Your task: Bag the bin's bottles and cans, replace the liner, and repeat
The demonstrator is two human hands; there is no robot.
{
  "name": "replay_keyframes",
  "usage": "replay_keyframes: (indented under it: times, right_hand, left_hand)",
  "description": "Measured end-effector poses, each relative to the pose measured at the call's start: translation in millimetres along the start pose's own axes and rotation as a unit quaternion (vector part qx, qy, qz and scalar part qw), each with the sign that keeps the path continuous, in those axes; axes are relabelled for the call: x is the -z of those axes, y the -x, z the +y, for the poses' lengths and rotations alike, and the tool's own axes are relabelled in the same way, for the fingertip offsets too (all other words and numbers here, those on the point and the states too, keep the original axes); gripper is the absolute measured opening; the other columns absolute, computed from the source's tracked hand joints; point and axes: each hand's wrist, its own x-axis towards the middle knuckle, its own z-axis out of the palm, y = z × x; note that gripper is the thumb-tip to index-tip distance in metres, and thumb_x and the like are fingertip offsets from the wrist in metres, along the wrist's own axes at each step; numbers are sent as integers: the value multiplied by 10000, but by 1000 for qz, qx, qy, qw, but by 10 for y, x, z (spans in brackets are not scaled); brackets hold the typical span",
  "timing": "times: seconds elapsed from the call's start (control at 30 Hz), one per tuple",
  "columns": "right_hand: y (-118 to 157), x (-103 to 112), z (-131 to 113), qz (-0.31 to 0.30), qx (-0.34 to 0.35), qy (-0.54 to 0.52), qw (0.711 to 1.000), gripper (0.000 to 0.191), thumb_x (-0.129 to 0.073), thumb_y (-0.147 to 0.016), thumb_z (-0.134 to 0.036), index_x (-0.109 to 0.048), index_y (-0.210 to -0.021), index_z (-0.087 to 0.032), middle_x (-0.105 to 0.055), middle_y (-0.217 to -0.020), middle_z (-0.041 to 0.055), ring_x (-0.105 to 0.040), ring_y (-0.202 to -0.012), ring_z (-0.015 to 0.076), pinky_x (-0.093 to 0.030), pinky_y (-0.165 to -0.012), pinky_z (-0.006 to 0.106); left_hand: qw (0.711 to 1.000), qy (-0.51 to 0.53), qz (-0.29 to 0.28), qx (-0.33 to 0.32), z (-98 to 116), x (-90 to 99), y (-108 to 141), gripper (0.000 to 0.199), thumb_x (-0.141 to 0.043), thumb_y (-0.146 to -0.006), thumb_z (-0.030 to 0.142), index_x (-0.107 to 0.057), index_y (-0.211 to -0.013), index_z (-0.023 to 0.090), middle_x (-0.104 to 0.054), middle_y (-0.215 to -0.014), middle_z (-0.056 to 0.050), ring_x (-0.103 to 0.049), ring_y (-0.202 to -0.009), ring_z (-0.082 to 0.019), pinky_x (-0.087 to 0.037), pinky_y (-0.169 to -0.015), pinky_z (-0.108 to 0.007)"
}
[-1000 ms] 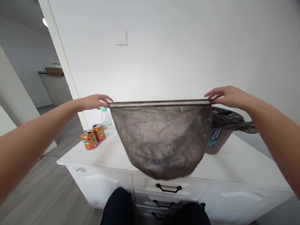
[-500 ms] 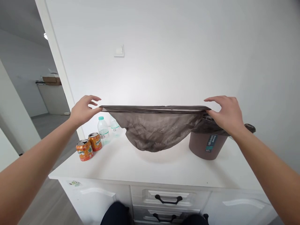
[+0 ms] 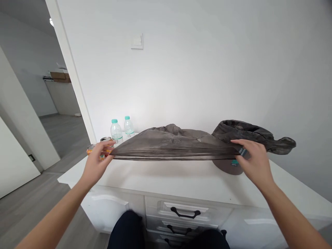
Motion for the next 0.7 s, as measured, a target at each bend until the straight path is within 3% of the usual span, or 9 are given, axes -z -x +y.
replay_keyframes:
  times: [0.1, 0.2, 0.33, 0.53, 0.7]
  right_hand:
    - [214, -195, 77, -25, -15, -22, 999, 440, -462, -765, -180, -599, -1174, -263, -630, -1182, 42, -550, -1118, 267, -405, -982, 455]
    - [468, -396, 132, -73, -3, -36, 997, 452, -460, -773, -162, -583, -1196, -261, -615, -1207, 48, -533, -1137, 271, -402, -988, 461]
    - [805, -598, 133, -141, -11, -51, 989, 444, -464, -801, -171, -567, -1223, -266, -593, -1227, 59, -491, -1176, 277, -408, -995, 461]
    - [1140, -652, 60, -182, -51, -70, 980, 442, -480, -778, -177, -564, -1202, -270, -579, -1215, 61, -479, -1168, 294, -427, -982, 475]
    - [1294, -611, 5, -225, -57, -79, 969, 464, -473, -784, -168, -552, -1229, -271, -560, -1241, 57, -472, -1187, 276, -417, -1022, 482]
  left_hand:
    - [1000, 5, -17, 16, -336, -194, 152, 391, -497, -785, 419, -553, -1115, 217, -608, -1185, -85, -615, -1028, -255, -515, -883, -407]
    - [998, -33, -51, 19, -652, -319, 241, 412, -483, -809, 434, -541, -1156, 219, -585, -1246, -96, -593, -1083, -272, -524, -782, -361]
    - [991, -103, -84, 22, -943, -421, 317, 431, -442, -819, 419, -557, -1178, 209, -584, -1251, -106, -554, -1153, -294, -513, -758, -356]
    - [977, -188, -101, -3, -1171, -516, 412, 420, -411, -847, 420, -564, -1195, 240, -605, -1278, -81, -533, -1211, -320, -417, -987, -487]
    - [969, -195, -143, -49, -1372, -535, 494, 549, -468, -856, 438, -446, -1365, 231, -531, -1381, -111, -469, -1281, -331, -359, -1059, -496]
